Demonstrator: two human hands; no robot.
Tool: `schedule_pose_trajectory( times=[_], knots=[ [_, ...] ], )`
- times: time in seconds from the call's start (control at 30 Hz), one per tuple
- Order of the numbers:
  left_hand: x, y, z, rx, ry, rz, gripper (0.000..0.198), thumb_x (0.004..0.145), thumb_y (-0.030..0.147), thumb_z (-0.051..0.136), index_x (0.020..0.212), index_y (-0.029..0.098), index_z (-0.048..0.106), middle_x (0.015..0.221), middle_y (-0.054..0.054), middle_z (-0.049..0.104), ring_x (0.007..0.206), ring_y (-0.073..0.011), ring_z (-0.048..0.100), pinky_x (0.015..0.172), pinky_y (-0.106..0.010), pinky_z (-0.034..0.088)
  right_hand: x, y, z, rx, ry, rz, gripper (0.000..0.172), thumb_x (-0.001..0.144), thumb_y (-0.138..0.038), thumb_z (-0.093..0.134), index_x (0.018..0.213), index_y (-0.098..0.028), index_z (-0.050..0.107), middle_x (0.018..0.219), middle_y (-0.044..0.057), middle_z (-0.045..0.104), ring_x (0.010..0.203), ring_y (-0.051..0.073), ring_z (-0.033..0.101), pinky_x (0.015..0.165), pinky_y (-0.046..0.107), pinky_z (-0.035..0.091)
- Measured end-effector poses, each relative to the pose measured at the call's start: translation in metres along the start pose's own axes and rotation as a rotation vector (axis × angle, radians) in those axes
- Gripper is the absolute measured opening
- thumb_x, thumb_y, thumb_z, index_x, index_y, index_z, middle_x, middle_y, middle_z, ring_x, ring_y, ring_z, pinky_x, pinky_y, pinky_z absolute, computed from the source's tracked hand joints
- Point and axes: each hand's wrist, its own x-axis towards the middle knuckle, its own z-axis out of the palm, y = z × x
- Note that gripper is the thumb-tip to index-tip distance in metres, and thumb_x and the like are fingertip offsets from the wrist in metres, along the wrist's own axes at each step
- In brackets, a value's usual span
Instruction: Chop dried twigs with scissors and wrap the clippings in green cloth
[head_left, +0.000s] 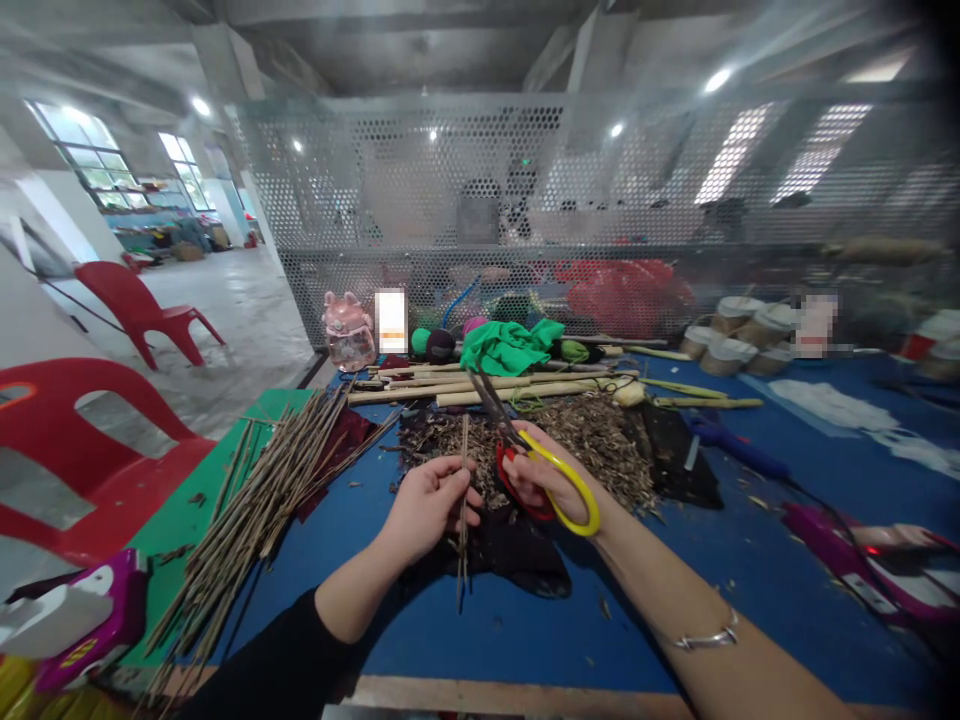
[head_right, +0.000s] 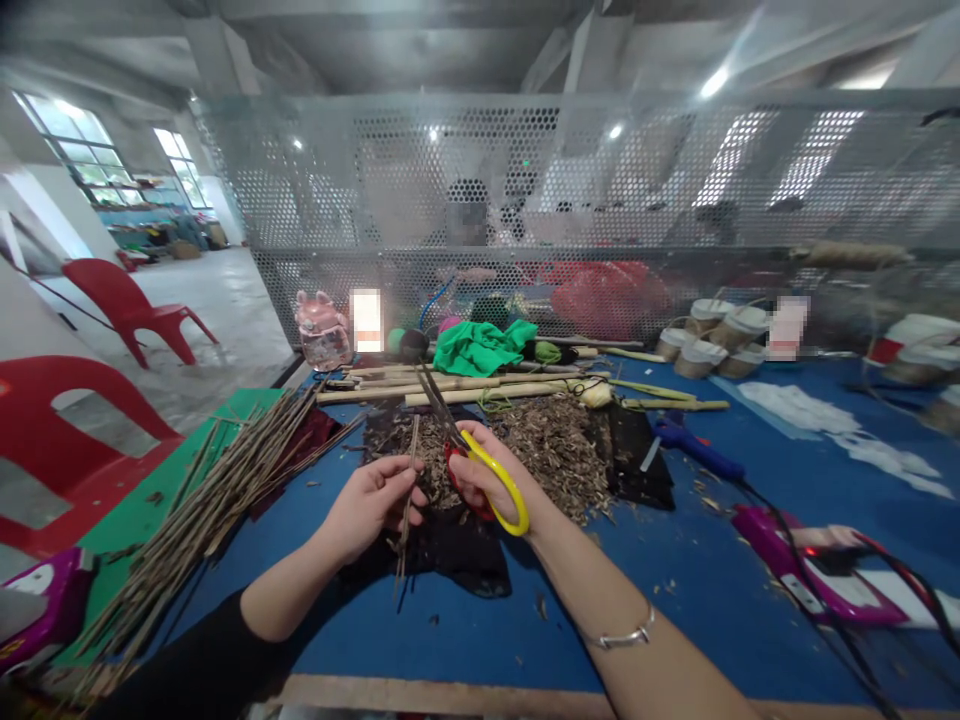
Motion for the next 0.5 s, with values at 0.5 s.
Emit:
schedule_pose_trajectory(
  times=[0.5],
  knots=[
    [-0.004, -0.005, 0.004, 0.031, -0.037, 0.065, 0.034, 0.075, 0.040, 0.055, 0.097, 0.014, 0.053, 0.065, 0.000, 0.058, 0.049, -0.0081, 0.057, 0.045, -0.017, 0.041, -0.002, 0.003, 0.007, -0.766, 0.090, -0.106, 0.060, 0.071, -0.047, 0.058, 0.118, -0.015, 0.039, 0.087, 0.004, 0.051, 0.072, 0.014, 0.048, 0.064, 0.026, 0.043]
  ],
)
